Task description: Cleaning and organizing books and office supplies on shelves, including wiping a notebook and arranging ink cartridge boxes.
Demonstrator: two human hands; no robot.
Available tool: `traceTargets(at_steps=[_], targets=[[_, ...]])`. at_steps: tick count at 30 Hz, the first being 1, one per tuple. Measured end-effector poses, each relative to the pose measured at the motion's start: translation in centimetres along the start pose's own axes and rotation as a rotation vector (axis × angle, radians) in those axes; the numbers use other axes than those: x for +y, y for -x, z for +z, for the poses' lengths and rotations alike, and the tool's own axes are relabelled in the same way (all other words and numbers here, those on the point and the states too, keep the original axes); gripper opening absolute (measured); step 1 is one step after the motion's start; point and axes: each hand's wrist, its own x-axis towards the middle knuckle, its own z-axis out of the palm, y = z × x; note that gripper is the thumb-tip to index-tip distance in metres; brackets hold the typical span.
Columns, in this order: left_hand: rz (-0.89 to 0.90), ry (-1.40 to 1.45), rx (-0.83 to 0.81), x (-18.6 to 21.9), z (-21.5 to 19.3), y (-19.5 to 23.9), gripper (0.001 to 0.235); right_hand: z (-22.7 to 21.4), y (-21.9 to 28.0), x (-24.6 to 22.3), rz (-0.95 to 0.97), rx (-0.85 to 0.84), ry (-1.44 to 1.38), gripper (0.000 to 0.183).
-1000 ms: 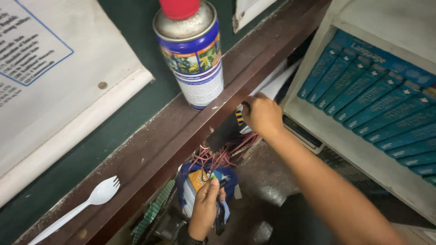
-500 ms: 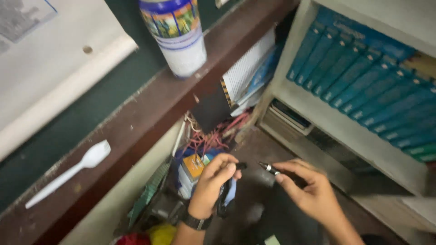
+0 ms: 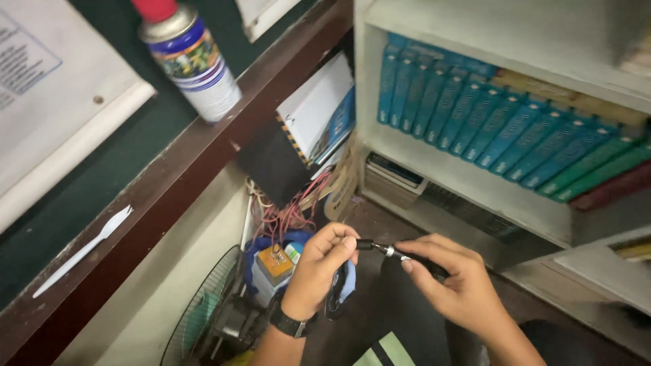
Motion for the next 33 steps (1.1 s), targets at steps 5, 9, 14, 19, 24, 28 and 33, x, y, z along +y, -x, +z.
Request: traceTargets(at_steps=[5, 9, 14, 19, 24, 28, 33], targets=[[0.075, -0.259, -0.014, 1.8, 2.8, 1.0, 0.013, -2.8, 1.9, -0.6, -0.030, -0.040, 0.089, 0.023], [0.104, -0.375, -0.081, 2.9, 4.8, 2.3, 0.012, -4.0, 3.5, -0.7, -0.038, -0.081, 0.136, 0.027], [0.074, -0.253, -0.128, 2.0, 6.3, 2.8, 0.017, -5.2, 5.1, -0.3, -0.122, -0.034, 0.169, 0.023], [0.114, -0.186, -0.154, 1.3, 7.6, 3.4, 0.022, -5.5, 6.6, -0.3, -0.121, 0.014, 0.186, 0.021], [0.128, -0.180, -0.096, 0.6, 8.0, 3.9, 0.014, -5.4, 7.3, -0.4, -0.035, 0.021, 0.129, 0.022], [0.137, -0.171, -0.094, 0.7, 8.3, 4.2, 0.021, -5.3, 7.6, -0.4, -0.040, 0.030, 0.144, 0.023], [0.160, -0.158, -0.126, -0.1, 8.0, 4.1, 0.016, -4.9, 7.8, -0.8, 0.001, 0.041, 0.116, 0.022]])
